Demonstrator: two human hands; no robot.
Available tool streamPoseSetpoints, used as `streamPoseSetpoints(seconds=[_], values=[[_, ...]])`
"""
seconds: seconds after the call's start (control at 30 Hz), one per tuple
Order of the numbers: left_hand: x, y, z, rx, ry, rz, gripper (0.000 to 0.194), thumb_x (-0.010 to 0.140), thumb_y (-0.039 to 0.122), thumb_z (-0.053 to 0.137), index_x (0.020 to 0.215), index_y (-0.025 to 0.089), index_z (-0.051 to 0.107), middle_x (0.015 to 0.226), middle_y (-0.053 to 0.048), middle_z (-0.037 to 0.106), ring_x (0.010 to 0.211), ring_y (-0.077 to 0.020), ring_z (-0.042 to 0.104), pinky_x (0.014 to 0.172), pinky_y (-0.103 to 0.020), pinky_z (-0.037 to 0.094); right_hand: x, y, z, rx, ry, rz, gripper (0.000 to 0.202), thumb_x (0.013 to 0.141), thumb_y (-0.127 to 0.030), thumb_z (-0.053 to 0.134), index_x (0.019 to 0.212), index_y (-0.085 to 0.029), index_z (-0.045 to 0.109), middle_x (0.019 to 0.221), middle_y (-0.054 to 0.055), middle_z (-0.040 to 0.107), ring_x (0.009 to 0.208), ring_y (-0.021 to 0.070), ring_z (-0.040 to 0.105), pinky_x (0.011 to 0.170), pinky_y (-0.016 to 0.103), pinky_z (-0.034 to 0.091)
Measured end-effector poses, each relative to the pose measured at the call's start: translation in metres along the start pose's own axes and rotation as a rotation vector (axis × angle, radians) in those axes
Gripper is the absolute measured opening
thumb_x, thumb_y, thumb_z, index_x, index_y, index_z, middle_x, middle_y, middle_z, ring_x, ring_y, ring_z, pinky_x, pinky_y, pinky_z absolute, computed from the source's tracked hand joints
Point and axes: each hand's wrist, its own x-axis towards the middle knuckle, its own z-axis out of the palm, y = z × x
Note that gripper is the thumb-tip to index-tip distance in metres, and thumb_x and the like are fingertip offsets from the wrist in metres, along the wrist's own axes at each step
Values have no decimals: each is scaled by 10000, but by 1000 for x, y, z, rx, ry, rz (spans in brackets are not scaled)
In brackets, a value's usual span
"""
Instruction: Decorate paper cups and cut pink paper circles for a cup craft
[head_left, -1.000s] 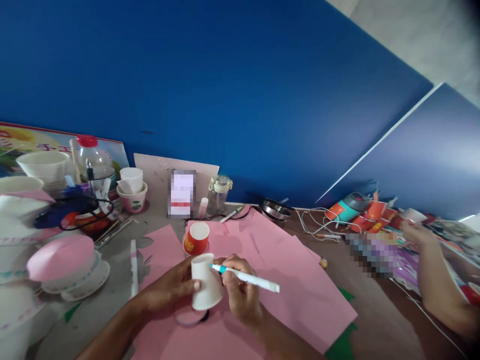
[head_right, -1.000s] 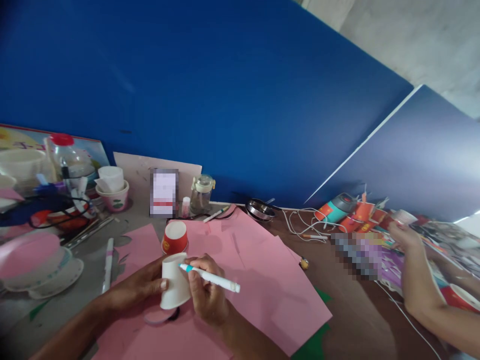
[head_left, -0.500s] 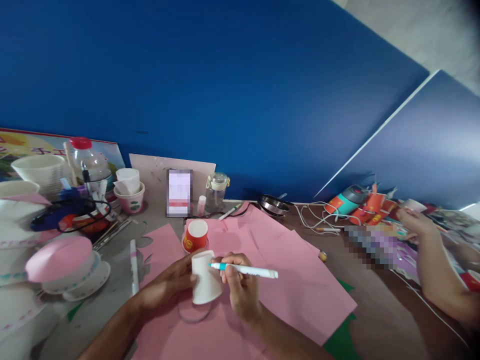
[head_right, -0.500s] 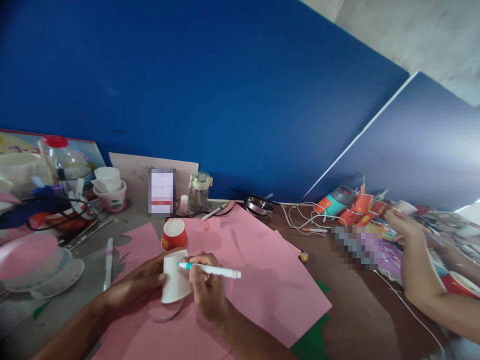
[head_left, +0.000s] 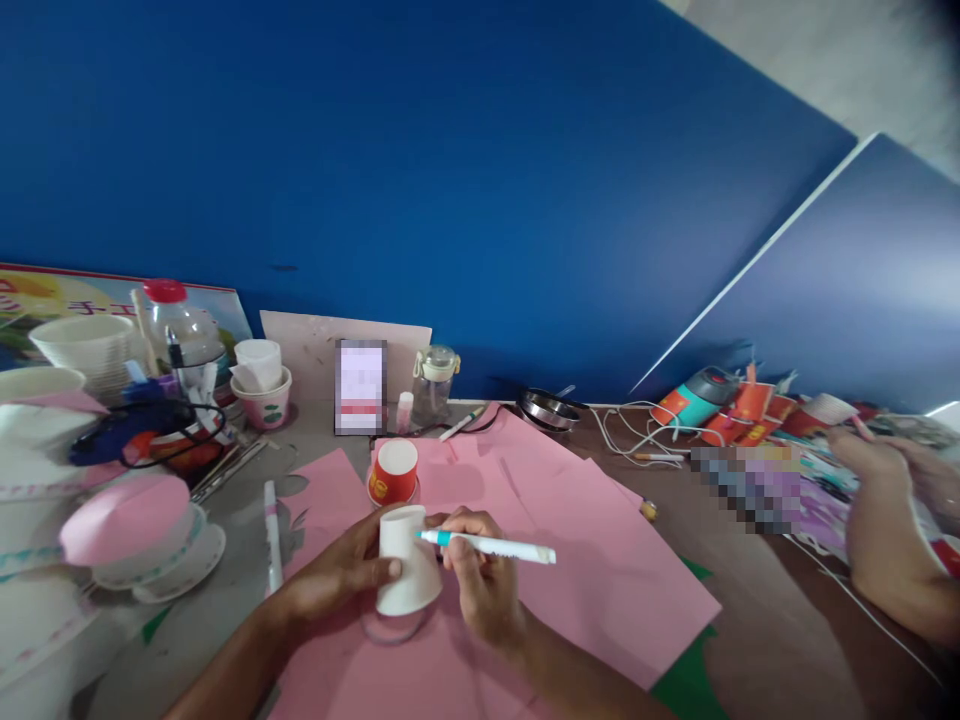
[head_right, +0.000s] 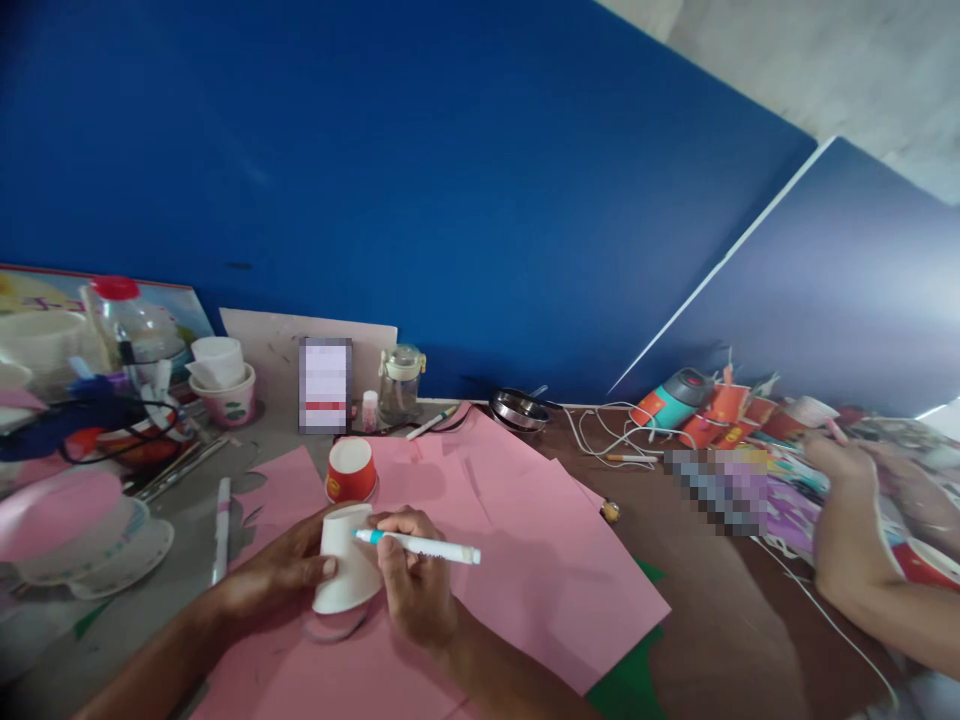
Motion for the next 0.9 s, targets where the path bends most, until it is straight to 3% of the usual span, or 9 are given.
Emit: streamPoseSetpoints(seconds=[0.23, 0.43, 0.6, 0.7, 0.9], values=[[-2, 2, -1, 30, 48, -44, 652, 703, 345, 798, 1281, 193, 538, 1180, -108, 628, 1058, -275, 558, 831, -338, 440, 2, 3, -5, -63, 3, -17, 128, 984, -294, 452, 975, -224, 559, 759, 0, 550, 612, 121, 509, 568, 251, 432], [-2, 0, -3, 15, 51, -48, 639, 712, 307, 789, 1292, 207, 539, 1252, -117, 603, 1118, -288, 538, 855, -346, 445, 0, 7, -6, -85, -8, -19, 121, 978, -279, 459, 965, -215, 561, 777, 24, 561, 672, 146, 536, 602, 277, 469], [-4, 1, -2, -127, 77, -26, 601, 725, 228, 763, 1288, 240, 553, 1273, -104, 601, 1138, -291, 548, 865, -349, 455, 2, 3, -4, -81, -6, -38, 125, 975, -279, 458, 977, -213, 565, 808, 33, 592, 675, 145, 563, 618, 278, 500], [-4, 0, 1, -172, 65, -33, 614, 707, 189, 765, 1286, 243, 566, 1258, -98, 617, 1145, -298, 549, 904, -380, 447, 5, -4, -3, -68, -36, -73, 122, 974, -265, 452, 988, -214, 562, 849, 48, 619, 773, 167, 616, 688, 297, 525], [-3, -6, 0, -147, 93, -59, 667, 728, 217, 779, 1342, 256, 520, 1286, -107, 600, 1148, -294, 542, 940, -419, 431, 6, -10, -2, -95, -64, -137, 120, 962, -220, 449, 1007, -221, 561, 867, 52, 625, 857, 183, 644, 744, 311, 532]])
